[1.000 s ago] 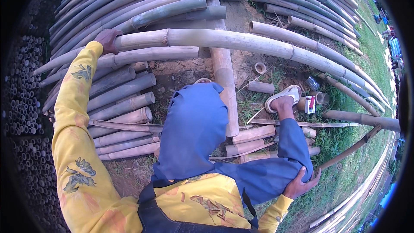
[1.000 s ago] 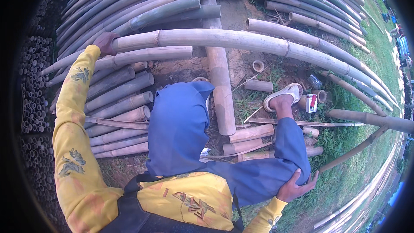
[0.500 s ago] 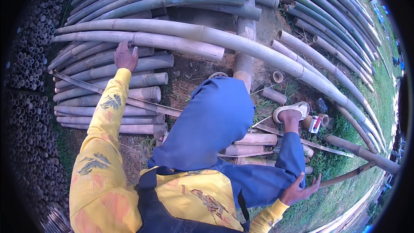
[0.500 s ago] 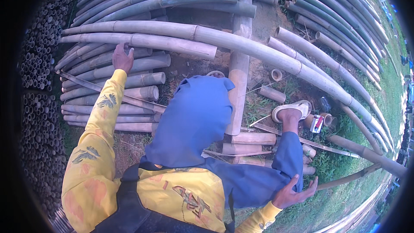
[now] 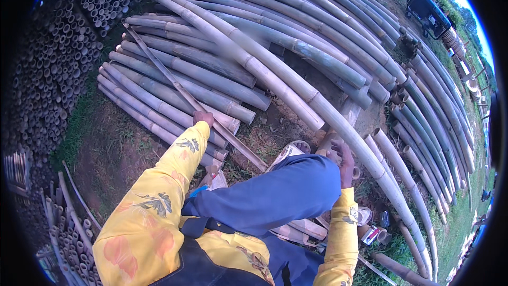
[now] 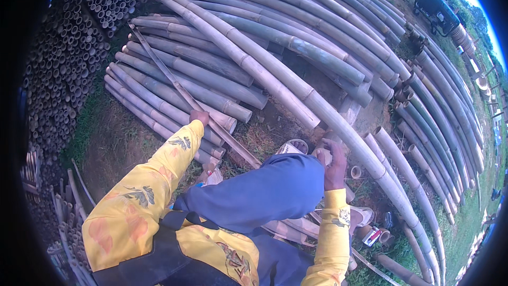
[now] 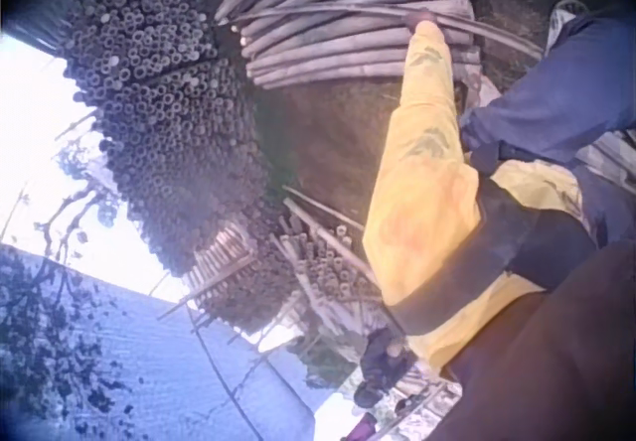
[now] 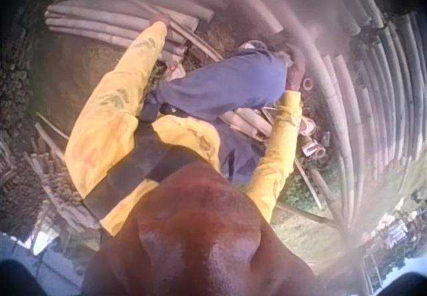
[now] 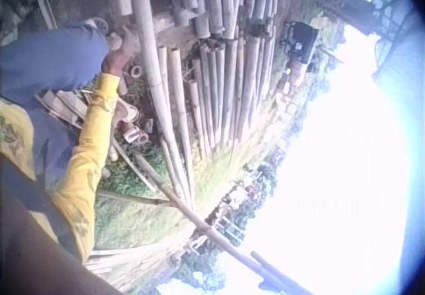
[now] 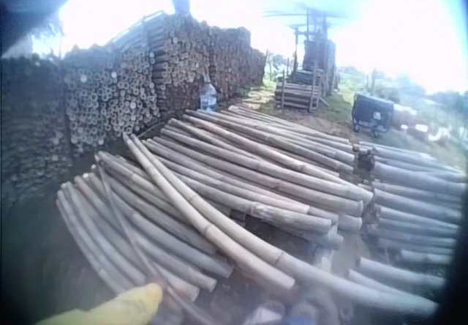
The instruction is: The person sits on the ground and uses a hand saw to cut long bamboo poles into shorter sections. They repeatedly position a pole between their legs, saw through it, and then move the cut pieces aside to continue with the next pole.
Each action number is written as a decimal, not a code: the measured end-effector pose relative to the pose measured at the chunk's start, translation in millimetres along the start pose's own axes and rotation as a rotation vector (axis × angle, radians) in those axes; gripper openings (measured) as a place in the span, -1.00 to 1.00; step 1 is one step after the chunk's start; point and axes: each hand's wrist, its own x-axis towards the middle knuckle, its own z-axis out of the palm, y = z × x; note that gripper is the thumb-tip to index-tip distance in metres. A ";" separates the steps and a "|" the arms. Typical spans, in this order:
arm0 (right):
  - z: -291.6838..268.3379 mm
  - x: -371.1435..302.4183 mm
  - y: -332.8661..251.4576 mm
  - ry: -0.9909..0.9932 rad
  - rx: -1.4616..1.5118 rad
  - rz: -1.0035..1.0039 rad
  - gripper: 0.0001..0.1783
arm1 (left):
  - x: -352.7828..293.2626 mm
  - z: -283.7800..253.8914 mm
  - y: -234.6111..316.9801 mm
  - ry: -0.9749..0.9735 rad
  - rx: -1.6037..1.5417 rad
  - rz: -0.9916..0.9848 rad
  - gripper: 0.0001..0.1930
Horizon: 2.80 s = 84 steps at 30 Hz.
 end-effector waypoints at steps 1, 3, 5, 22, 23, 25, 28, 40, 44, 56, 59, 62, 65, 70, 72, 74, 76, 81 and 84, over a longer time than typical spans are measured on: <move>12.8 12.2 4.1 0.013 -0.077 -0.022 -0.54 | 3.9 5.6 7.2 -0.009 -0.050 -0.058 -0.50; 30.1 31.7 13.7 0.052 -0.243 -0.054 -0.40 | 11.4 12.8 18.2 -0.064 -0.344 -0.204 -0.48; 43.0 47.6 26.7 0.075 -0.482 -0.048 -0.24 | 4.7 13.6 34.8 -0.081 -0.725 -0.333 -0.47; 122.8 102.9 69.7 -0.021 -0.989 -0.118 -0.62 | 0.3 31.3 131.4 -0.137 -0.788 0.217 -0.26; 128.6 101.5 62.9 -0.016 -0.966 -0.163 -0.67 | 17.4 28.9 132.1 -0.258 -0.816 0.176 -0.26; 126.7 100.0 44.0 -0.010 -0.904 -0.224 -0.73 | 35.2 26.6 145.3 -0.391 -0.837 0.128 -0.18; 89.4 85.9 12.9 -0.049 -0.830 -0.266 -0.67 | 24.3 21.0 175.3 -0.510 -0.945 0.006 -0.03; -6.5 -54.1 19.9 0.078 -0.718 -0.314 -0.31 | -65.3 26.4 171.0 -0.689 -1.193 0.009 -0.27; -47.8 -82.2 21.1 0.066 -0.721 -0.273 -0.19 | -107.5 26.5 160.5 -0.746 -1.213 0.129 -0.25; -48.1 -30.2 -42.3 0.178 -0.672 -0.081 -0.24 | -116.1 26.4 349.3 -0.945 -1.147 0.339 -0.19; -63.7 28.8 -31.1 0.171 -0.609 -0.044 -0.30 | -75.2 40.3 388.2 -1.144 -1.081 0.389 -0.37; -114.9 114.0 9.1 0.265 -0.693 -0.093 -0.31 | -124.9 35.1 405.9 -0.886 -0.796 0.789 -0.10; -155.1 221.7 17.5 0.575 -1.034 0.002 -0.10 | -115.6 27.7 387.7 -0.808 -0.516 1.071 0.05; -122.9 223.0 -9.9 0.592 -0.810 -0.242 -0.07 | -30.4 -46.3 265.3 0.010 -0.121 1.345 0.02; -103.5 177.5 4.5 0.493 -0.812 -0.235 -0.10 | 8.7 -67.4 196.5 0.280 0.087 0.951 0.05; -84.6 132.3 27.6 0.396 -0.745 -0.095 -0.13 | 58.9 -66.4 121.9 0.581 0.204 0.490 0.18; -60.0 93.8 44.6 0.276 -0.662 0.059 -0.14 | 93.6 -58.9 63.6 0.561 0.182 0.015 0.25; -12.7 40.0 48.6 0.018 -0.221 0.130 -0.27 | 132.1 3.1 9.1 0.110 -0.307 -0.091 -0.18; 27.9 42.4 37.0 -0.161 -0.174 -0.027 -0.32 | 146.3 31.1 14.2 0.135 -0.600 -0.204 -0.27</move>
